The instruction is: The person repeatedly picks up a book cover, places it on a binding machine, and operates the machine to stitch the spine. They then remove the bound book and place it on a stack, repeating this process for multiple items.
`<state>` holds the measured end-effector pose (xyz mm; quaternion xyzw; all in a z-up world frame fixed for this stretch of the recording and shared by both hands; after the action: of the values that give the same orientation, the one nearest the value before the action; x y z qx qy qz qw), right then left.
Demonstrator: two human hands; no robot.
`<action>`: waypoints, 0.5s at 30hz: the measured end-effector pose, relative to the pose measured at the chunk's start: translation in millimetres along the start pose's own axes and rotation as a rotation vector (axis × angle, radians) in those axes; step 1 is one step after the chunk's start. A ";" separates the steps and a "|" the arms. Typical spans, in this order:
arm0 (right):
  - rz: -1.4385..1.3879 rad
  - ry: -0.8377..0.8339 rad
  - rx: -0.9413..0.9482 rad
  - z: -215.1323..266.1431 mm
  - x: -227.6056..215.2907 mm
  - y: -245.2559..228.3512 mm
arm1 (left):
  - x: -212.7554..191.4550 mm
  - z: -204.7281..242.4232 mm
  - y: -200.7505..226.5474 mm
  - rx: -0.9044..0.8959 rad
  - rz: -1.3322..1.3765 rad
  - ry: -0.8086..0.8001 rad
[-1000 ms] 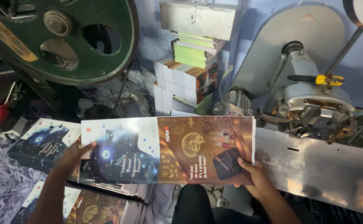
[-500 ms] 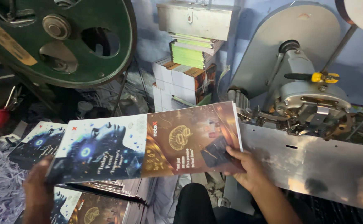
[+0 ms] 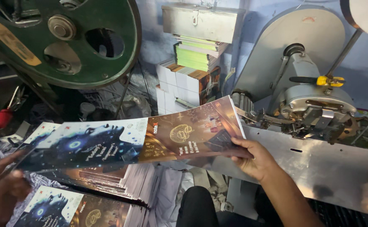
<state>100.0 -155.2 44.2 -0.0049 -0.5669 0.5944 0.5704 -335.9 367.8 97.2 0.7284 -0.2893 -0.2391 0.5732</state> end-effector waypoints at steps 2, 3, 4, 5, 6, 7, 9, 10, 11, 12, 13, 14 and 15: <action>-0.025 -0.027 0.009 1.3 6.7 -0.6 | 6.3 4.9 5.1 0.021 -0.199 0.117; -0.007 -0.039 0.004 3.3 10.7 -1.7 | 13.3 7.2 6.8 0.028 -0.299 0.175; 0.010 -0.051 0.000 5.0 16.1 -4.0 | 20.5 7.5 9.2 0.065 -0.227 0.196; 0.029 -0.064 -0.006 6.8 22.9 -7.2 | 26.4 7.5 11.6 0.103 -0.154 0.218; 0.079 -0.092 -0.037 10.2 30.5 -10.6 | 28.9 8.1 14.3 0.141 -0.081 0.240; 0.130 -0.121 -0.067 15.0 37.8 -13.7 | 31.8 4.0 16.8 0.219 0.033 0.218; 0.189 -0.177 -0.084 22.4 53.4 -20.7 | 35.5 -14.1 17.5 0.348 0.176 0.197; 0.197 -0.205 -0.071 24.3 60.6 -24.6 | 35.3 -22.8 16.8 0.399 0.205 0.199; 0.205 -0.230 -0.056 26.5 65.5 -26.7 | 34.8 -33.1 15.7 0.415 0.145 0.227; 0.220 -0.284 -0.066 28.5 69.2 -28.5 | 33.3 -41.7 15.4 0.430 0.086 0.255; 0.234 -0.337 -0.076 30.5 70.5 -29.8 | 31.9 -49.7 15.8 0.426 0.106 0.251; 0.248 -0.391 -0.086 31.5 69.9 -30.9 | 31.4 -57.9 17.0 0.422 0.125 0.247; 0.308 -0.376 -0.076 31.7 64.7 -30.6 | 31.6 -63.7 18.3 0.413 0.144 0.243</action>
<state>77.3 -141.1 117.8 -0.0021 -0.6774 0.6433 0.3569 -272.5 387.0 129.0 0.8311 -0.3120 -0.0442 0.4582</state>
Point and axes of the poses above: each hand's wrist, its own z-axis away from the middle knuckle, its own x-axis out of the palm, y = z × x, the point moved 3 cm from there along -z, towards the middle knuckle, and after that the axes turned 3 degrees about -y, right-handed, at the moved point
